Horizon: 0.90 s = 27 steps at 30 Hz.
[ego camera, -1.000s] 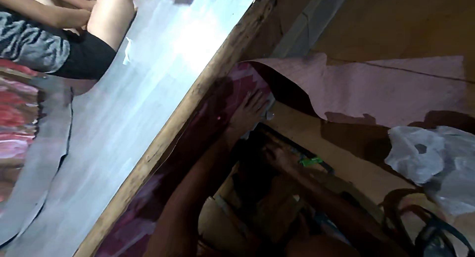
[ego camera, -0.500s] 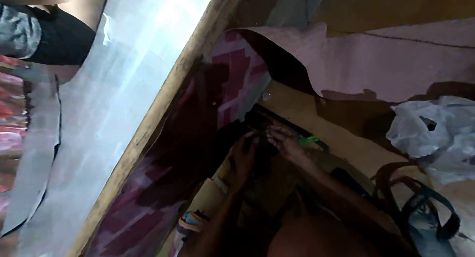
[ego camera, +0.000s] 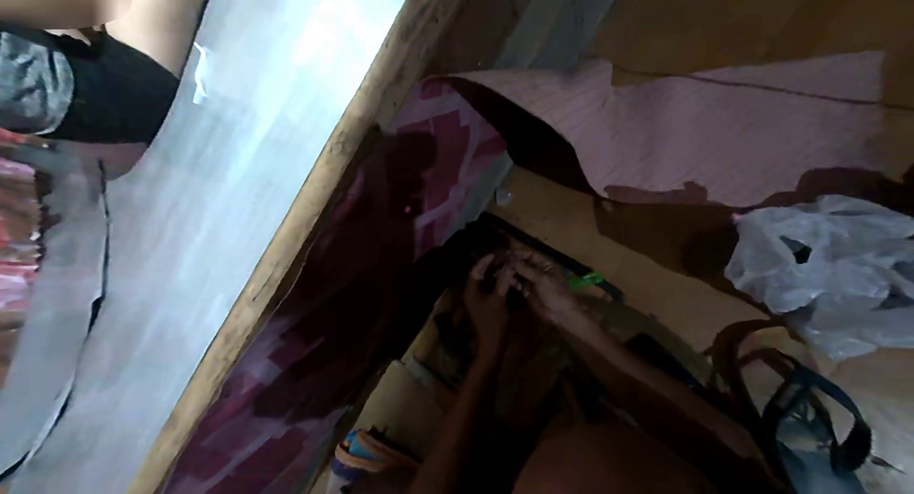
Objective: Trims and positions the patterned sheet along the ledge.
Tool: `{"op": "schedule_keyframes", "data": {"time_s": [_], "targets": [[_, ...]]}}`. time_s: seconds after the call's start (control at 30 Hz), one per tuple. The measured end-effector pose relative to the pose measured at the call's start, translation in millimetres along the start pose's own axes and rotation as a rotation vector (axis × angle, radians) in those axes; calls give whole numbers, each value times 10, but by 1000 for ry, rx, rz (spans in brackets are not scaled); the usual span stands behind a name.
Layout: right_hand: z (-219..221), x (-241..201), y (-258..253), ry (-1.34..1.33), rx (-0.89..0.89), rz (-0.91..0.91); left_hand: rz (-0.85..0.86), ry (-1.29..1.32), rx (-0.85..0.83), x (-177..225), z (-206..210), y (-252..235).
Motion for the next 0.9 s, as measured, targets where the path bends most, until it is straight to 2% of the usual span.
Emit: {"op": "schedule_keyframes", "data": {"time_s": [0.17,0.3,0.5,0.67,0.73,0.8,0.9], "targets": [[69,-47,24,132,-34,-66,13,-71,-36,56,-10,-31],[24,-75,49,235,-2,-152,-52,-160,-37,81,-16,-15],[-25,-194,54,407,55,-218,-67,-96,-30,81,62,-39],[-46,-285,103,449,27,-274,43,2,15,52,128,-124],[-124,-407,131,603,-1,-317,118,18,20,116,151,-231],[-255,-580,152,900,-36,-300,159,-6,-7,254,196,-419],[-546,-883,205,1262,23,-226,112,-70,-80,398,314,-718]]}}
Point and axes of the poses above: each hand's wrist, its own y-axis away from the middle knuckle, its own z-axis out of the palm, x = y × z, the point moved 8 cm from there along -y, towards the middle knuckle, and after that the axes turned 1 degree about -x, right-handed, at the moved point
